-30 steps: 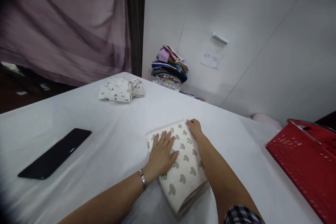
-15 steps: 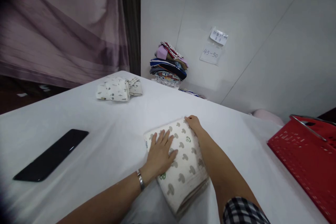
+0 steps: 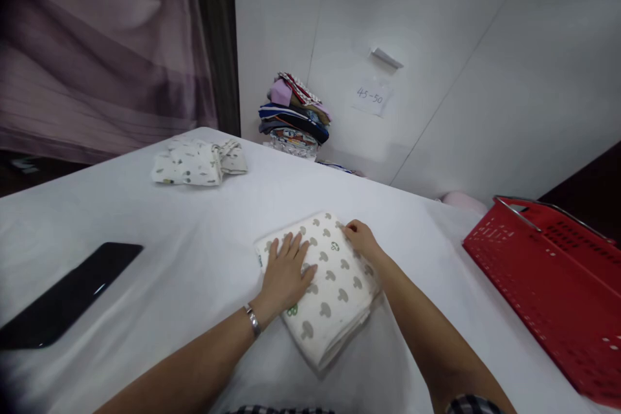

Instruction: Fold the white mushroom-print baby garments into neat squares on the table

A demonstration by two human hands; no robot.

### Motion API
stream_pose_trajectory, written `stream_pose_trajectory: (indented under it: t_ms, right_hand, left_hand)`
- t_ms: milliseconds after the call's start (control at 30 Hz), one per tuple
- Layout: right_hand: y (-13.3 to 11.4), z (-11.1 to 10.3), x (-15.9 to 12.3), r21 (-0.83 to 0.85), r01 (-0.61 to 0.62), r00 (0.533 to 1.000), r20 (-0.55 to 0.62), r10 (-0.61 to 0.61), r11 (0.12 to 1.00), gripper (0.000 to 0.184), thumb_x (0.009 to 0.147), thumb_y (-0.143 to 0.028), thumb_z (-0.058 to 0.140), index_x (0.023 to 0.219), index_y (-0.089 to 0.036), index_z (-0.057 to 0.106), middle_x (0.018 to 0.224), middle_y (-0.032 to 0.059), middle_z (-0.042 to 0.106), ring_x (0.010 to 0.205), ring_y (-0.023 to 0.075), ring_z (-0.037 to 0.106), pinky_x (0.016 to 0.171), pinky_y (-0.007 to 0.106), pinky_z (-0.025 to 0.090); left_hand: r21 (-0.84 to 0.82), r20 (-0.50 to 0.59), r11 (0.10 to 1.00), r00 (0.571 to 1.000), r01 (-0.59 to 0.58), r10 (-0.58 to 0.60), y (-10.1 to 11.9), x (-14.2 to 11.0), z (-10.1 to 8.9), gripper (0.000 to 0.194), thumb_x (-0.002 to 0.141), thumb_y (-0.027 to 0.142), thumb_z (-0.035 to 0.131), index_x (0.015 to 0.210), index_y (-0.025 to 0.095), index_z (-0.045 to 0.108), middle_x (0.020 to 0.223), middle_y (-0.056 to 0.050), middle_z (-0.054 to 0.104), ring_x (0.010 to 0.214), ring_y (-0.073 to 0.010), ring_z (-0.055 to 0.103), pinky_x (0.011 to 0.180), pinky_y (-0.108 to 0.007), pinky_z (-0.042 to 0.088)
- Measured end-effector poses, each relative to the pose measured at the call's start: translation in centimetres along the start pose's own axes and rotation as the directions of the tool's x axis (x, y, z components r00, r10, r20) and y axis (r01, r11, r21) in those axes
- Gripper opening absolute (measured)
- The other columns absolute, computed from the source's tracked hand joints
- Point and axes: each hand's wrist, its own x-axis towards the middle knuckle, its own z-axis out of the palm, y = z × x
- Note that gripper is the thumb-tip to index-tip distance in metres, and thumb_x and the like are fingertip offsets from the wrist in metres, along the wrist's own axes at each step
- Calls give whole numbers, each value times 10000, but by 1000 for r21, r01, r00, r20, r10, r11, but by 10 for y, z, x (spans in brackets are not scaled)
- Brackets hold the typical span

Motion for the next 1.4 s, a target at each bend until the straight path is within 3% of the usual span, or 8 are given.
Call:
stream_pose_trajectory:
  t_ms: [233,533,633,733,833,967,1267,1400]
  right_hand:
    - [-3,10,-7,-162,68,993,-81,-82,984,195,772,-390,502,719,-210,555,705,6,588,674,156,506,629,263,354]
    - [4,12,2,-277,-3,996,-87,-22,961,221,827,-345,454,764,-194,603,720,38,638,710,175,553,657,268,384]
    - [-4,7,-6,-308,23,994,-96,-55,951,269,842,-345,426,903,-182,630,897,80,658,855,206,571,761,305,404]
    - [-14,8,-21,-353,165,970,-108,-216,921,425,871,-368,369,1211,-161,518,1314,113,471,1217,231,390,974,350,309]
    - [-18,17,-34,-408,363,928,77,-365,838,584,880,-461,336,1383,-164,321,1470,78,243,1356,215,149,1067,395,184]
    - [-15,28,-39,-467,323,940,258,-222,823,634,880,-542,273,1416,-205,247,1486,52,190,1369,209,106,1079,440,131]
    - [-21,27,-51,-567,290,957,156,-245,771,651,886,-546,261,1423,-179,224,1491,78,147,1372,226,72,1083,456,57]
    - [-13,32,-58,-542,248,968,172,-183,803,636,889,-544,250,1424,-202,216,1494,49,137,1370,212,100,1083,455,98]
  left_hand:
    - [-9,15,1000,1000,7,-7,1,0,-3,575,871,498,292,1317,161,429,1432,-92,337,1348,-288,178,1095,-516,65]
    - [-44,-1,999,1000,6,-6,1,0,-1,560,862,488,331,1319,179,424,1433,-86,335,1352,-291,166,1096,-517,52]
    - [-43,1,999,1000,14,-14,1,0,0,567,866,497,313,1319,175,428,1433,-87,336,1351,-288,171,1098,-510,44]
    - [-42,-6,999,1000,12,-12,2,0,0,568,865,501,318,1311,171,439,1427,-92,346,1349,-289,177,1097,-513,41]
    - [-33,-18,999,1000,10,-10,3,0,-1,563,860,492,339,1301,159,450,1424,-102,349,1345,-288,189,1097,-510,41]
    - [-20,-23,1000,1000,6,-7,2,1,-1,566,858,488,346,1298,150,454,1416,-111,360,1340,-290,205,1093,-514,47]
    - [-45,-20,999,1000,6,-7,2,0,-2,549,852,479,360,1294,170,460,1410,-104,372,1344,-291,195,1090,-516,63]
    - [-42,-21,999,1000,9,-10,3,0,-2,550,853,482,355,1289,166,463,1412,-110,367,1341,-295,198,1087,-522,53]
